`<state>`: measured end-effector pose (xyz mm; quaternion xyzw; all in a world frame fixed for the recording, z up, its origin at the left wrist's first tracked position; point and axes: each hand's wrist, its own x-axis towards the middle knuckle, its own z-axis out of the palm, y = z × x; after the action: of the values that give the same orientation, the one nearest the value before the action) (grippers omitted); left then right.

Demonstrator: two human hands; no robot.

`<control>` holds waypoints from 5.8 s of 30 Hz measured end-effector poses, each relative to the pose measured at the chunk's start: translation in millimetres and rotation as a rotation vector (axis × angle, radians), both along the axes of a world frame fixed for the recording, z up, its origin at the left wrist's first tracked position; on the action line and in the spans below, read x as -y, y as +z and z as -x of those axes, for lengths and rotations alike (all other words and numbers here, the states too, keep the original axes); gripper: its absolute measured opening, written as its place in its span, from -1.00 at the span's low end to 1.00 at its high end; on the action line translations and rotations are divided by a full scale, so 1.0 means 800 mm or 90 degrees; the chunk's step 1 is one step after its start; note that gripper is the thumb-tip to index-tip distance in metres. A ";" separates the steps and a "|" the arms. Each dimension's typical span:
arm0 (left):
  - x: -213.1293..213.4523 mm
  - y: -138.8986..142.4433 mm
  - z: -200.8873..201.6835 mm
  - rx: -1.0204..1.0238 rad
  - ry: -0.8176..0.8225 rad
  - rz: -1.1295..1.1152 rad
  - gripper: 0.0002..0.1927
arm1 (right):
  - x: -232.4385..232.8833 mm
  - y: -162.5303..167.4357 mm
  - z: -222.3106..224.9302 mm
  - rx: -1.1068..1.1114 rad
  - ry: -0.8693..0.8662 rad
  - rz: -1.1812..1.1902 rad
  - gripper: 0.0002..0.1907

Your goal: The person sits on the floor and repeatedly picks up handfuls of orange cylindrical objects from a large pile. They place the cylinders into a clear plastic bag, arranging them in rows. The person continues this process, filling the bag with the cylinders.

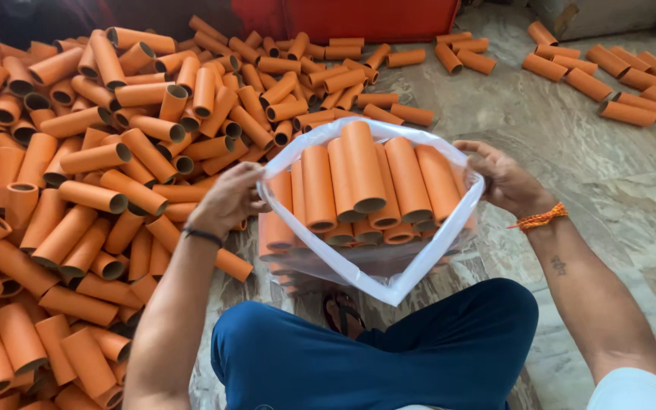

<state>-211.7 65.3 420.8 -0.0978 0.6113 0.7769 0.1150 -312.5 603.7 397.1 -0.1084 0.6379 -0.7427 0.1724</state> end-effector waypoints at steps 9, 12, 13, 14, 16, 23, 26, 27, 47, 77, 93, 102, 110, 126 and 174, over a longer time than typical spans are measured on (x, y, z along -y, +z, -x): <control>0.046 0.038 0.004 -0.100 0.218 0.397 -0.81 | 0.007 0.123 -0.063 -0.774 -0.399 -1.060 -0.49; 0.024 0.023 0.012 -0.077 0.152 0.149 -0.76 | 0.098 0.110 -0.087 -0.809 -0.297 -0.704 -0.57; 0.015 0.017 0.014 -0.069 0.143 0.141 -0.77 | 0.128 0.106 -0.091 -0.803 -0.039 -0.579 -0.44; 0.007 0.010 0.016 -0.062 0.134 0.133 -0.78 | 0.162 0.100 -0.095 -0.882 0.025 -0.590 -0.23; -0.001 -0.003 0.017 -0.072 0.139 0.092 -0.78 | 0.208 0.095 -0.100 -0.802 0.177 -0.595 -0.21; 0.025 -0.042 0.022 -0.191 0.269 -0.165 -0.79 | 0.315 0.053 -0.101 -1.010 0.022 -0.529 -0.60; 0.013 -0.059 0.035 -0.270 0.281 -0.186 -0.76 | 0.392 0.005 -0.084 -0.965 0.199 -0.623 -0.84; 0.007 -0.064 0.038 -0.313 0.286 -0.187 -0.75 | 0.413 -0.006 -0.075 -0.926 0.225 -0.651 -0.85; 0.254 -0.334 -0.413 0.204 0.398 0.744 -0.53 | 0.744 -0.060 -0.205 -0.728 0.455 -0.299 -0.61; 0.718 -0.266 -0.110 0.267 0.270 0.831 -0.02 | 1.194 -0.205 0.152 -0.548 0.394 -0.639 -0.04; 0.435 -0.444 -0.300 0.136 0.260 0.785 -0.16 | 1.079 -0.284 -0.091 -0.592 0.686 -0.932 -0.02; 0.260 -0.479 -0.455 0.180 0.097 1.136 -0.20 | 0.874 -0.380 -0.206 -0.695 0.553 -0.527 -0.21; 0.131 -0.413 -0.528 0.177 0.353 0.717 -0.16 | 0.677 -0.323 -0.236 0.126 0.390 -0.079 -0.27; -0.045 -0.473 -0.460 -0.241 0.083 0.819 -0.58 | 0.462 -0.381 -0.262 -0.803 0.392 -0.445 -0.41; 0.171 -0.561 -0.411 -0.162 0.876 -0.549 -0.65 | 0.689 -0.512 -0.195 -0.207 1.047 -0.217 -0.45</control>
<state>117.4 -71.6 -28.2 -0.3092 0.0712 0.8455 -0.4295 -156.6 52.2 -12.4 -0.6146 0.4763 -0.2506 0.5767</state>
